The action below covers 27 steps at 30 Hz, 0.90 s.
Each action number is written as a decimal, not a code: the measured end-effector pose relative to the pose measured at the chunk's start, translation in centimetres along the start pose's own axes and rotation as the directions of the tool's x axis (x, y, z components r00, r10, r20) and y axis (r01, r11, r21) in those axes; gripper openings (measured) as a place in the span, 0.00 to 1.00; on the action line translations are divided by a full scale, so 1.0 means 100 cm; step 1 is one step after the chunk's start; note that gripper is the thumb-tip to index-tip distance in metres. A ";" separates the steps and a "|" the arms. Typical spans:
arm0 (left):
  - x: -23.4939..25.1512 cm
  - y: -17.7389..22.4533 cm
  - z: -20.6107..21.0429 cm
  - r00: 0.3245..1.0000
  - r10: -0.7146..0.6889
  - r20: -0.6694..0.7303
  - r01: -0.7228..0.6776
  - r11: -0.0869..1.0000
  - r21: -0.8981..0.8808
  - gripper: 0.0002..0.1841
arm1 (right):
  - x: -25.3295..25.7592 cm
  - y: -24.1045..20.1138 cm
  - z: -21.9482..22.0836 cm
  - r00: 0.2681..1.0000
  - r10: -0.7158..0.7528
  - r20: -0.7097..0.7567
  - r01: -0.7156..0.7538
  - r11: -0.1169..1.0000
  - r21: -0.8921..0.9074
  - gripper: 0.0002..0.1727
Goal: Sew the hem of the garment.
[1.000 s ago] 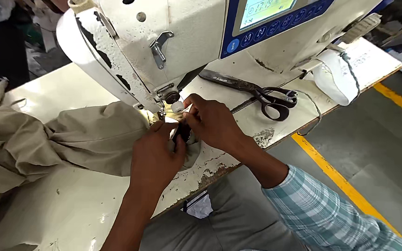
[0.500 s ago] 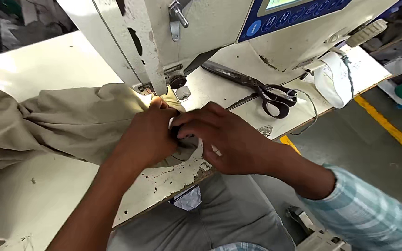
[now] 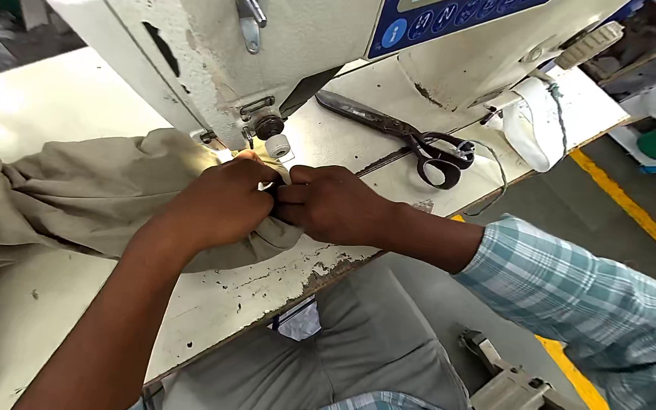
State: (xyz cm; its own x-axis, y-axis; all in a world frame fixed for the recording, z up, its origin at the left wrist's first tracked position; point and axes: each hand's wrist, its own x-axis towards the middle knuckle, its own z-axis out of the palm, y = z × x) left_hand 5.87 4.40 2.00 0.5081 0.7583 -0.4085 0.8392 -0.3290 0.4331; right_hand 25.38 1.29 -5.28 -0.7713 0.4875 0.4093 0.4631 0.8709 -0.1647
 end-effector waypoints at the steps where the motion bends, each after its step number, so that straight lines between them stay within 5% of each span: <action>1: 0.000 0.000 0.002 1.000 -0.001 -0.012 0.001 1.000 0.002 0.16 | -0.001 -0.001 0.004 0.999 0.023 -0.032 -0.022 0.999 0.037 0.10; 22: -0.002 0.012 0.035 0.975 -0.078 -0.208 0.104 0.988 0.117 0.13 | -0.015 -0.030 0.022 0.942 0.308 -0.130 -0.282 0.941 0.185 0.09; 27: -0.030 0.004 0.056 0.866 -0.029 -0.500 0.102 0.987 0.121 0.14 | -0.018 -0.031 0.025 0.940 0.320 -0.118 -0.299 0.940 0.166 0.12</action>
State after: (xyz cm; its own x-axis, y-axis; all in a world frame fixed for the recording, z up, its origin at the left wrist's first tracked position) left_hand 5.79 -1.12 -1.06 0.3188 0.9471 0.0359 0.9040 -0.3152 0.2888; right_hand 24.28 -2.10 -7.74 -0.5256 0.7293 0.4381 0.5933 0.6833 -0.4256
